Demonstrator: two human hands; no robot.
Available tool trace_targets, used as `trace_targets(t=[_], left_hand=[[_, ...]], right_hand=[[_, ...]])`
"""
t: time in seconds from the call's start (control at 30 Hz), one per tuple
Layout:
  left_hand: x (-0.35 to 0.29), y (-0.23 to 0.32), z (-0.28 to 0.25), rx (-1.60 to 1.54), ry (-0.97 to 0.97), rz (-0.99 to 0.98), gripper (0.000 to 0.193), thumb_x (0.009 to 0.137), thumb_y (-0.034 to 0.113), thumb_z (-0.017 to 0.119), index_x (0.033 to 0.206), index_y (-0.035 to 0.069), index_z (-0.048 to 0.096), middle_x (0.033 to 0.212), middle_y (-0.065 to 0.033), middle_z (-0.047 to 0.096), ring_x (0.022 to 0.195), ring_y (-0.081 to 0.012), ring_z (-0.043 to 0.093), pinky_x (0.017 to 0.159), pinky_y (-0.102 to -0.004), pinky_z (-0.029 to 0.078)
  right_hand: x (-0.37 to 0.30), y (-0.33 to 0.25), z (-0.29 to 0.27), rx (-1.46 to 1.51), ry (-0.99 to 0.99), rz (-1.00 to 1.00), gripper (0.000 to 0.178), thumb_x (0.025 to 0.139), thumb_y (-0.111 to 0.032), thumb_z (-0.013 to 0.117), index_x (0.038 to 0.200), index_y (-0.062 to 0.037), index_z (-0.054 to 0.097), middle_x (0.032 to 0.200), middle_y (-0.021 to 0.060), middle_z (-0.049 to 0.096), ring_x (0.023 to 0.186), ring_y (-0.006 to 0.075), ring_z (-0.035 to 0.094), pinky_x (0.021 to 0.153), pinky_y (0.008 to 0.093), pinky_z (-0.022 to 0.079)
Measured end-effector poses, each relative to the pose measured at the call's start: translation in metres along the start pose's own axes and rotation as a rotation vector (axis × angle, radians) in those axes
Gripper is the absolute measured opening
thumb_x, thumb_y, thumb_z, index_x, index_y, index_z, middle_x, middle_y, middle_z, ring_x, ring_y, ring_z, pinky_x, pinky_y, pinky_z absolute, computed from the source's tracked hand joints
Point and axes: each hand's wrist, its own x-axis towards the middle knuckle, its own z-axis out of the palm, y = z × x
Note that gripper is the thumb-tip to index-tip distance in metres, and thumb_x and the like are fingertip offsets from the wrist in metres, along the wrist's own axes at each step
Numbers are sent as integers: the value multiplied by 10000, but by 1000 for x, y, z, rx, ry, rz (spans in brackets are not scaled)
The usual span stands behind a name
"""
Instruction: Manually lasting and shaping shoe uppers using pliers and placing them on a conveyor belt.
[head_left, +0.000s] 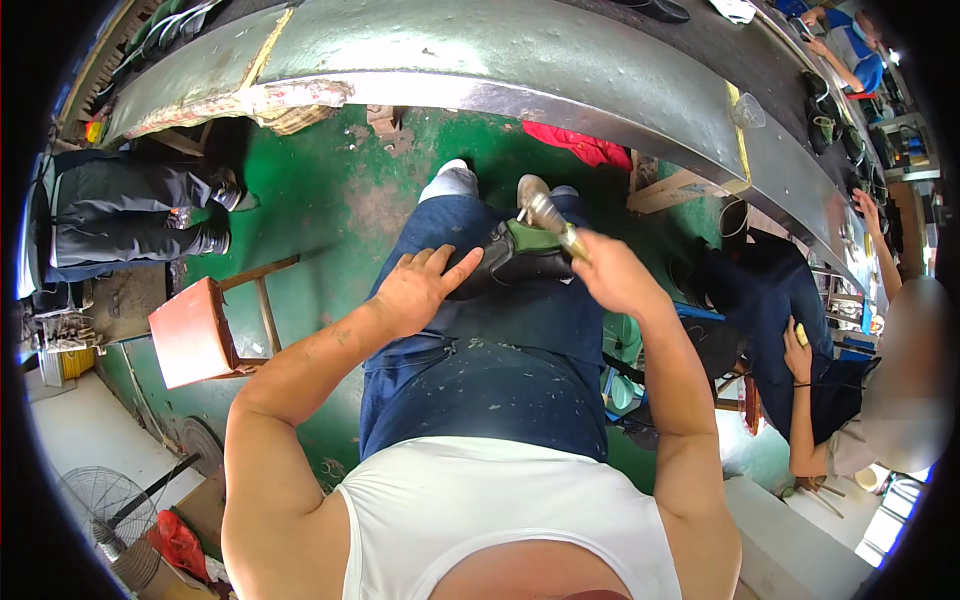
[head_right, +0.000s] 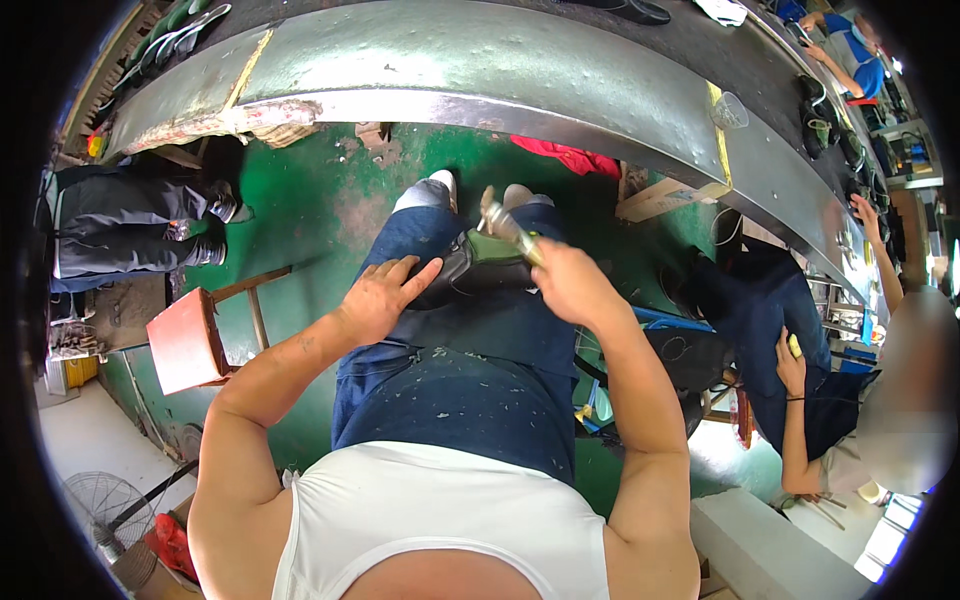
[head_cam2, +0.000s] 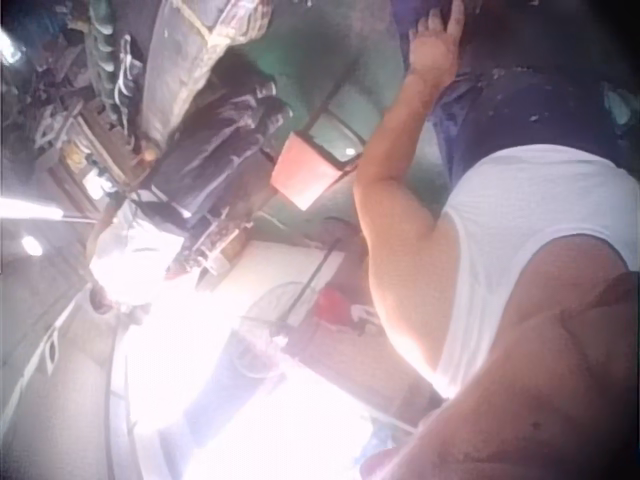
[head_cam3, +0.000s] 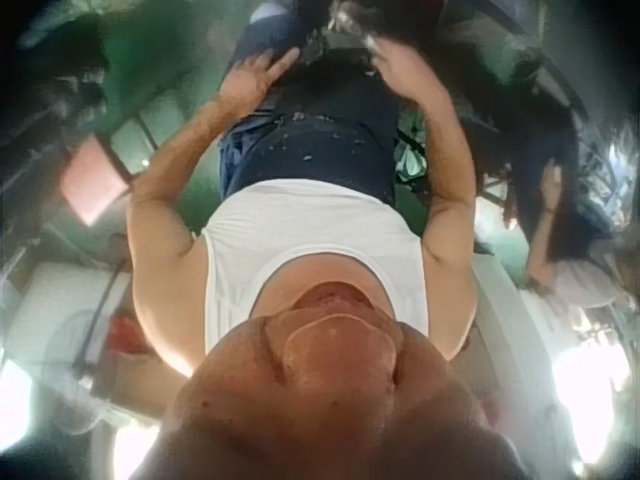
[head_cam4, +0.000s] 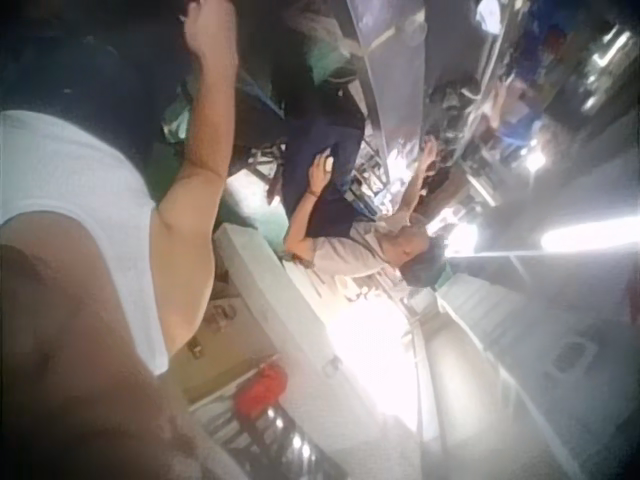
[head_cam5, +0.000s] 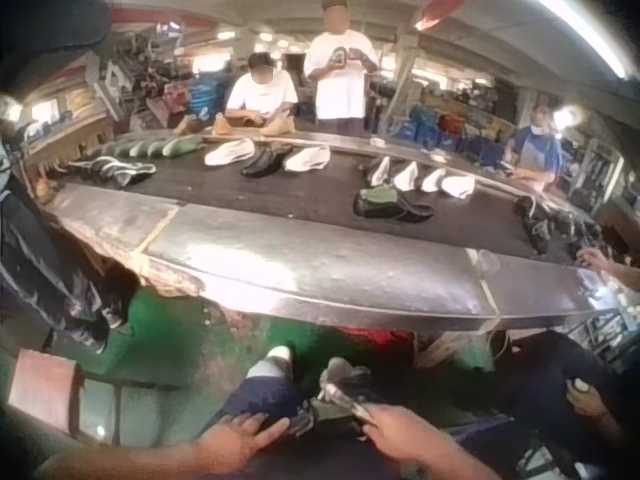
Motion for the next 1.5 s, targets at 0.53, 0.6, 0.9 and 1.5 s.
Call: trace_targets(t=[0.53, 0.6, 0.9, 1.5], left_hand=[[-5, 4, 1, -19, 7, -15, 786, 847, 11, 544, 1570, 212, 307, 1446, -218, 460, 1243, -399, 538, 1039, -492, 445], [-3, 5, 1, -22, -9, -19, 785, 846, 9, 543, 1568, 211, 311, 1449, -218, 459, 1244, -399, 538, 1040, -493, 445], [-5, -4, 2, 30, 16, -11, 787, 878, 53, 538, 1593, 212, 253, 1445, -244, 462, 1228, -392, 556, 1006, -468, 463], [139, 27, -93, -1001, 322, -102, 474, 807, 283, 838, 1091, -42, 642, 925, -168, 696, 841, -190, 683, 765, -336, 538]], right_hand=[[-6, 6, -35, 78, 81, 55, 226, 880, -90, 629, 1093, -16, 616, 835, 166, 626, 760, 310, 638, 737, 417, 500], [2, -2, 0, -274, 308, -48, 262, 872, -58, 602, 1129, -2, 590, 932, 194, 666, 841, 383, 666, 765, 466, 520], [7, -6, 15, -632, -21, -47, 199, 882, -65, 568, 1061, 21, 587, 908, 201, 663, 857, 398, 667, 754, 516, 522], [-131, 70, 35, 1159, -201, 559, 459, 959, -205, 629, 1355, -6, 506, 1084, 113, 656, 907, 216, 719, 524, 225, 478]])
